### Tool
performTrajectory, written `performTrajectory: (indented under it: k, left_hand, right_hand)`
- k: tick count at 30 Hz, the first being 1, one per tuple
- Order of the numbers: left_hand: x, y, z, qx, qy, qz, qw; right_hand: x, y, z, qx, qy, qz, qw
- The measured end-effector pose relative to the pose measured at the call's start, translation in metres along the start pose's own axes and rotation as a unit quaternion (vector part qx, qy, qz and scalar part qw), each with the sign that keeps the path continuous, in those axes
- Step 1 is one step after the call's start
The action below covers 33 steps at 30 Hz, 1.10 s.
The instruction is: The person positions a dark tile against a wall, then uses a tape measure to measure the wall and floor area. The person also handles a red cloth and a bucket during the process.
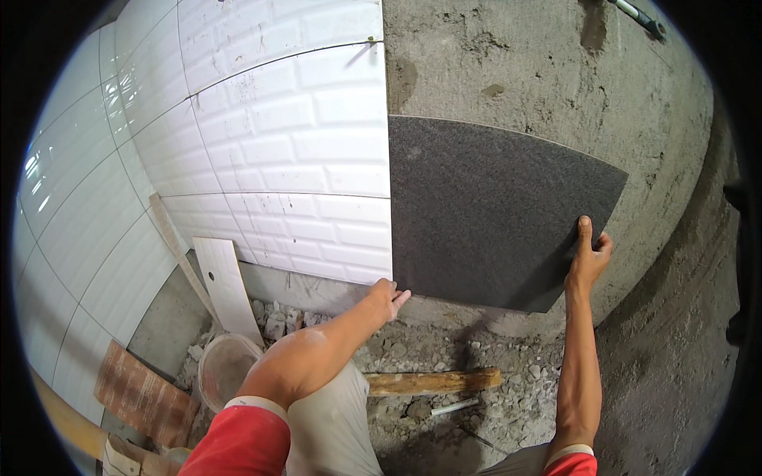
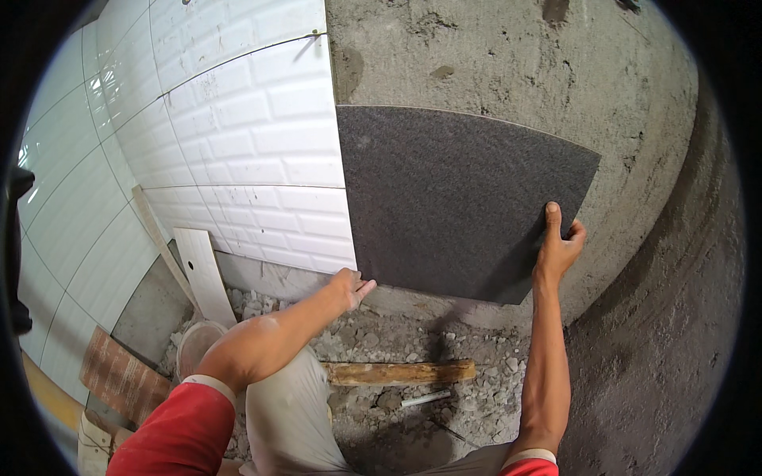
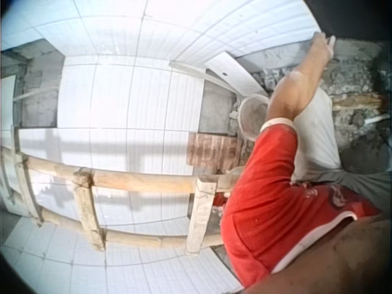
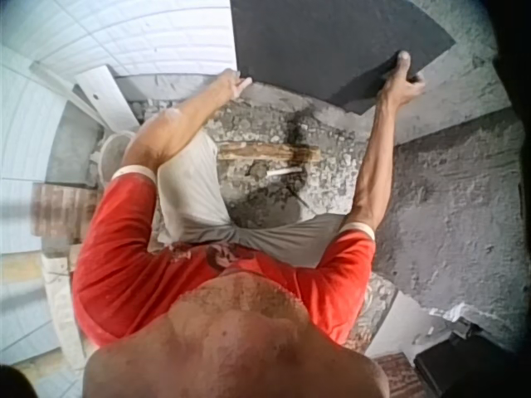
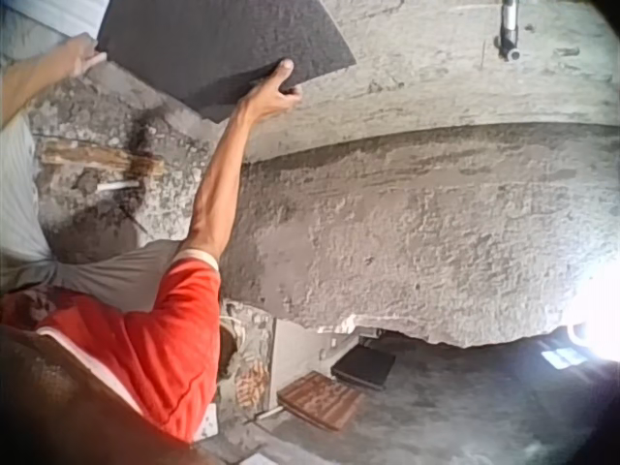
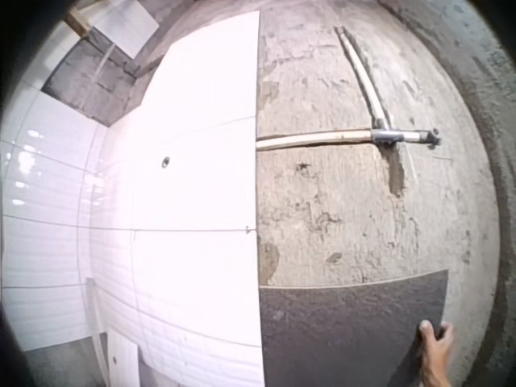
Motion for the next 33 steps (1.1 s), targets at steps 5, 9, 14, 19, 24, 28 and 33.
performTrajectory:
  k: [5, 9, 14, 19, 24, 28, 33]
  left_hand:
    - [0.002, -0.004, -0.005, -0.003, -0.007, -0.003, 1.000]
    - [0.004, -0.004, -0.008, 0.007, 0.005, -0.006, 1.000]
    - [0.005, -0.002, -0.008, 0.005, -0.004, -0.012, 1.000]
    - [0.002, -0.003, -0.004, 0.000, 0.001, -0.009, 1.000]
    - [0.005, -0.009, 0.003, 0.000, -0.017, -0.018, 1.000]
    - [0.020, -0.008, -0.014, -0.050, -0.022, -0.007, 0.998]
    - [0.045, 0.004, -0.070, -0.015, 0.012, -0.008, 1.000]
  right_hand:
    - [-0.001, 0.002, 0.000, 0.013, 0.013, -0.002, 1.000]
    - [-0.001, 0.001, 0.002, 0.010, 0.011, 0.005, 1.000]
    - [-0.002, 0.001, 0.000, 0.012, 0.014, 0.003, 1.000]
    - [-0.001, 0.001, 0.002, 0.009, 0.004, -0.010, 1.000]
    - [0.006, -0.010, 0.016, 0.000, -0.001, -0.013, 1.000]
    - [0.003, -0.012, 0.010, -0.023, 0.014, 0.017, 0.999]
    - [-0.040, -0.014, -0.038, -0.026, 0.038, -0.005, 0.999]
Point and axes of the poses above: each hand's wrist, its own z-axis away from the middle knuckle, its own y-axis out of the palm, x = y × z, the point moved 3 cm from there along -z, towards the middle knuckle, and after that the axes turned 15 degrees about y, right-handed, at the moved point
